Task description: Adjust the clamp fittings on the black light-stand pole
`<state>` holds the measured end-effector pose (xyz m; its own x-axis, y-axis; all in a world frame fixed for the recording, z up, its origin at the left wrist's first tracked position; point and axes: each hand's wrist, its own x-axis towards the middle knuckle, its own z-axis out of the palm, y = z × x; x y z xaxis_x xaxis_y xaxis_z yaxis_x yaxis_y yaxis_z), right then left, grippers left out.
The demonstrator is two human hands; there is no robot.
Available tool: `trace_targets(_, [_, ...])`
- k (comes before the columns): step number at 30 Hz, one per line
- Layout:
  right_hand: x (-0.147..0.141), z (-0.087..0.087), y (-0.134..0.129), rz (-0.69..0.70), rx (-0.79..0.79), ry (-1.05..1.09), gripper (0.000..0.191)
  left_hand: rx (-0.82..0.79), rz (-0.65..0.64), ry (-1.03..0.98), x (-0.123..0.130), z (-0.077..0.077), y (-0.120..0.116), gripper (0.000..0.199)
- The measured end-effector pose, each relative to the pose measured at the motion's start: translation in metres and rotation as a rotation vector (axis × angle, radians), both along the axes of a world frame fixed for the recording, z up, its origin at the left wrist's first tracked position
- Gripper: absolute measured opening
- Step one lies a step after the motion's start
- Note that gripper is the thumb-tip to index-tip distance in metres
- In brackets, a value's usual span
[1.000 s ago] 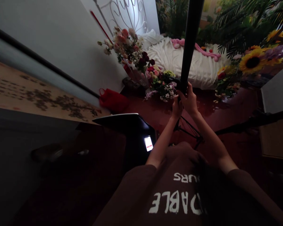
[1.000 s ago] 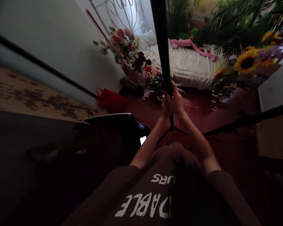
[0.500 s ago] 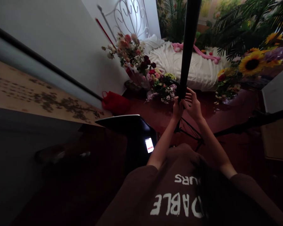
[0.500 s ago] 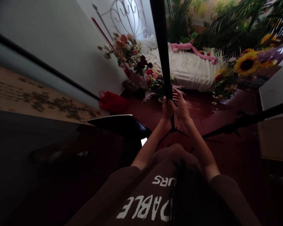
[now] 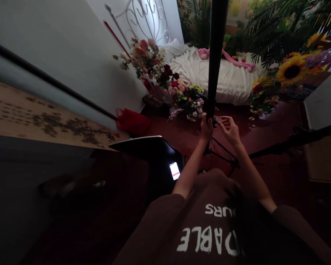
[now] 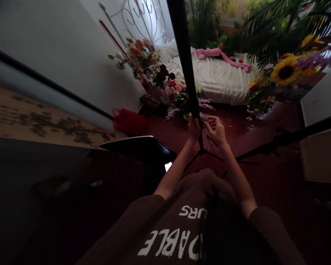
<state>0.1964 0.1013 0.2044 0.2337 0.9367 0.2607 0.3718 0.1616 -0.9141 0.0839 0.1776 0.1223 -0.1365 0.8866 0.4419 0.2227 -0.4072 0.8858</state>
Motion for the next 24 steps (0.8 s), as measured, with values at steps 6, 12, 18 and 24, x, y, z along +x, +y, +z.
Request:
trace_targets(6, [-0.013, -0.002, 0.011, -0.011, -0.256, 0.497, 0.033, 0.016, -0.004, -0.007, 0.0, 0.002, -0.001, 0.067])
trace_targets(12, [-0.006, 0.004, 0.024, 0.228, -0.58, 1.143, 0.006, 0.021, 0.025, 0.028, 0.001, 0.0, 0.001, 0.064])
trace_targets(18, [0.008, -0.004, 0.028, 0.479, -0.673, 1.372, 0.021, -0.008, 0.003, 0.038, 0.001, 0.002, 0.0, 0.068])
trace_targets(24, [0.004, -0.009, 0.013, 0.262, -0.581, 1.206, 0.014, -0.047, -0.002, -0.013, -0.003, 0.019, -0.017, 0.057])
